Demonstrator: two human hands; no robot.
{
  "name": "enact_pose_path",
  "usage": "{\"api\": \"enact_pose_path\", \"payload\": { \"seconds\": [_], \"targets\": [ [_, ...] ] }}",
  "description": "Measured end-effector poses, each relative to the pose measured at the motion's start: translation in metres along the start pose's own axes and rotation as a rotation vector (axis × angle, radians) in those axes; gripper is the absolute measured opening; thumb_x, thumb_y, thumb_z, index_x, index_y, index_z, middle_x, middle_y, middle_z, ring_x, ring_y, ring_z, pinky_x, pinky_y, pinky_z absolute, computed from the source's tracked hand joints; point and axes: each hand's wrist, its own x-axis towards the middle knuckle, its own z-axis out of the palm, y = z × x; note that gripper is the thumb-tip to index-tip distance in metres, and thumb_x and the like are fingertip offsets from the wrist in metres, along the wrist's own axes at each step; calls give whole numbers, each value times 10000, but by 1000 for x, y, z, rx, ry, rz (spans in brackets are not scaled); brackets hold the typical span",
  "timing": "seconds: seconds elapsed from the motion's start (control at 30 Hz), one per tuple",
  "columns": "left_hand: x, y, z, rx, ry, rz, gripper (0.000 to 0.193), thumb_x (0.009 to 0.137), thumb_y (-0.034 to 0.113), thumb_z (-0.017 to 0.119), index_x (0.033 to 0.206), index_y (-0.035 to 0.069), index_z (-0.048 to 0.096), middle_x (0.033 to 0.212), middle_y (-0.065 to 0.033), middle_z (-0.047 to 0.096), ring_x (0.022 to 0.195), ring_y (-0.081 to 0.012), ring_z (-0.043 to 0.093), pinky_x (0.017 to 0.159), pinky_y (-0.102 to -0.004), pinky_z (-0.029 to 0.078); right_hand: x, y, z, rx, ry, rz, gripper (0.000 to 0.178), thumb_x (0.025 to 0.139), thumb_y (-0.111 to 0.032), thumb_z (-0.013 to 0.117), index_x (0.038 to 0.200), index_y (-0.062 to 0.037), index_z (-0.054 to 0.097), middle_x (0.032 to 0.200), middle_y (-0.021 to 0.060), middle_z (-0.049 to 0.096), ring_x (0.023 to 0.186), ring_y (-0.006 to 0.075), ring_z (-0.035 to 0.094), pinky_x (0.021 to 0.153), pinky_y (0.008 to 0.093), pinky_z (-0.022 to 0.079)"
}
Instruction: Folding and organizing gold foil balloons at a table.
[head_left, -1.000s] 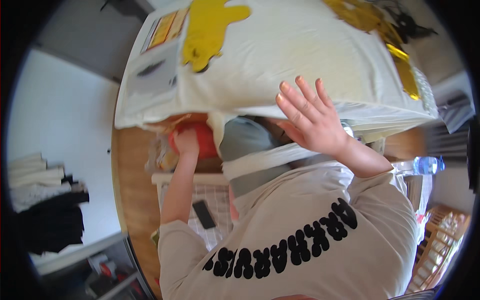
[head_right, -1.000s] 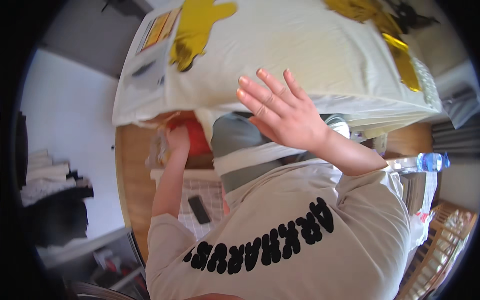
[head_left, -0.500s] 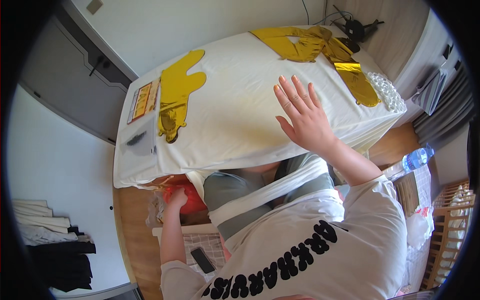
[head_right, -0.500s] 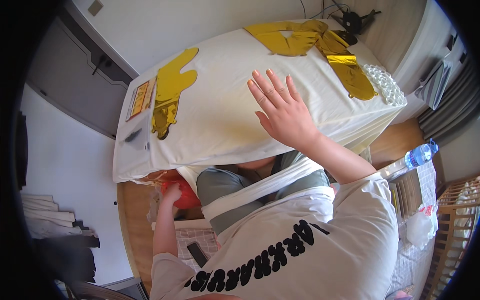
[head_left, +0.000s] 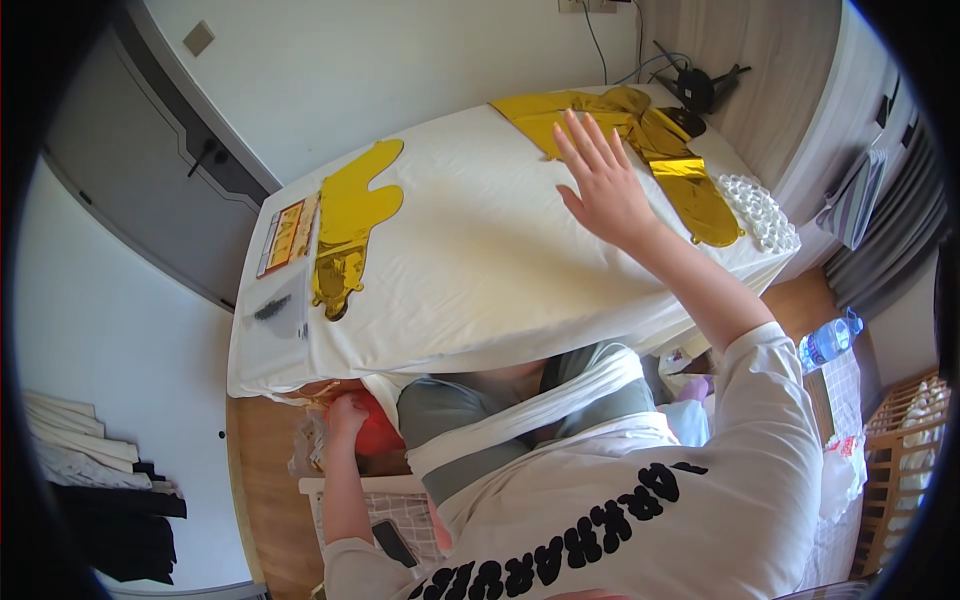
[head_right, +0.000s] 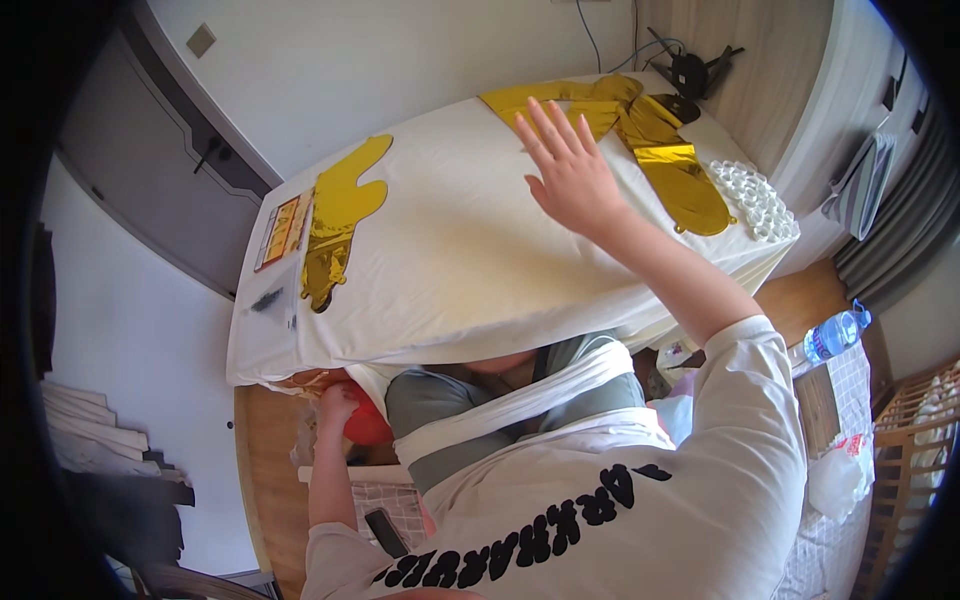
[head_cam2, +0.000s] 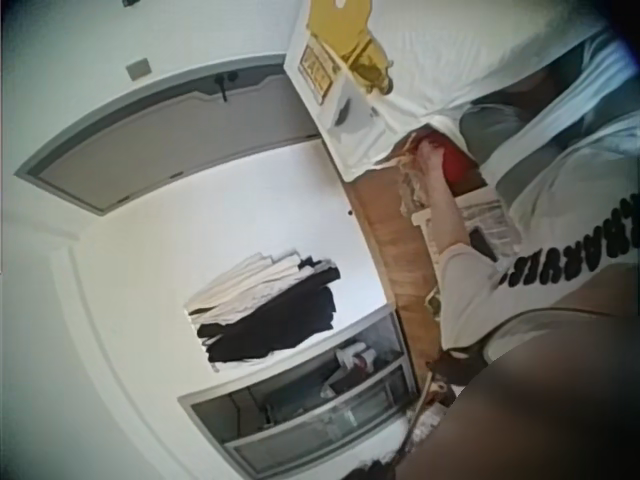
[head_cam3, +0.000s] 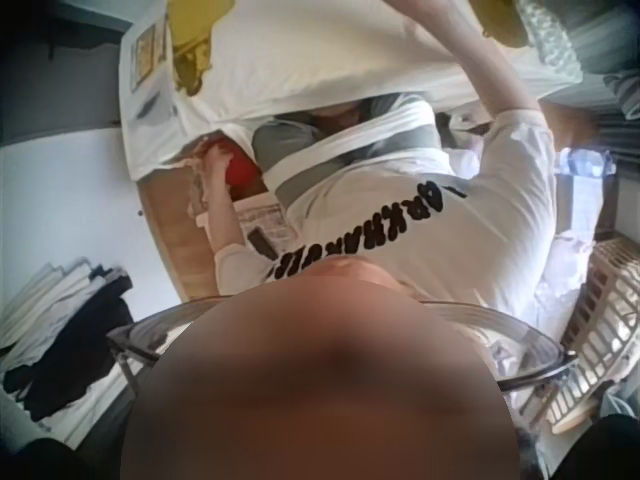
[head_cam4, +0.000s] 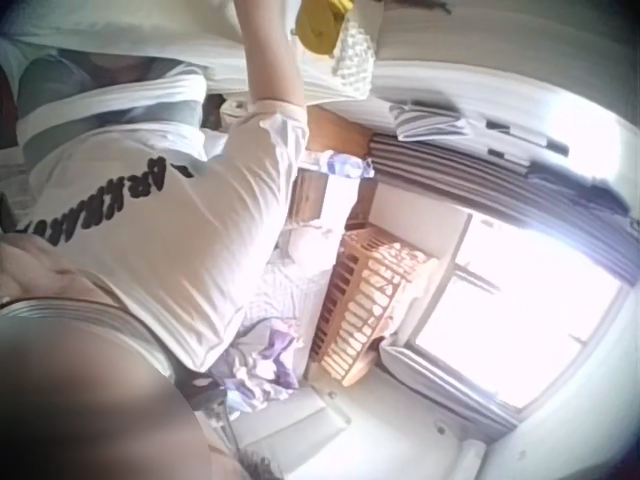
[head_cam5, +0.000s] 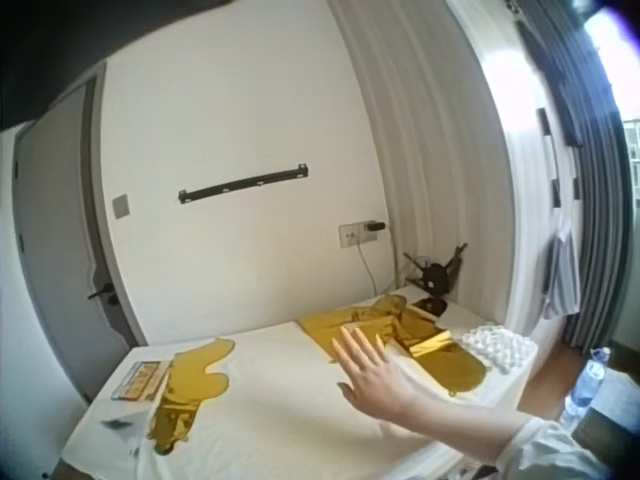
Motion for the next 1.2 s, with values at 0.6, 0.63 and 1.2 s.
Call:
{"api": "enact_pose_path", "payload": {
  "seconds": [0.6, 0.63, 1.2],
  "targets": [
    [-39, 35, -9, 130, 3, 102, 224, 873, 181, 695, 1033, 25, 720, 994, -187, 736, 953, -356, 706, 838, -404, 571, 52, -35, 13, 354, 287, -214, 787, 1014, -427, 573, 1613, -68, 210, 1670, 171, 214, 1553, 367, 165, 1235, 540, 165],
    [-40, 32, -9, 30, 60, 138, 189, 855, 145, 724, 1009, 35, 721, 938, -163, 745, 902, -326, 725, 810, -380, 577, 52, -38, 15, 369, 278, -223, 786, 1013, -423, 575, 1613, -68, 211, 1670, 171, 215, 1552, 365, 169, 1235, 537, 167],
    [-87, 348, -162, -133, -436, 671, 212, 801, -80, 622, 955, 63, 651, 867, -36, 544, 742, -142, 542, 649, -289, 451, 32, -41, 46, 598, 101, -161, 793, 1025, -380, 562, 1624, -64, 150, 1690, 170, 135, 1566, 345, 122, 1248, 520, 121]
  ]
}}
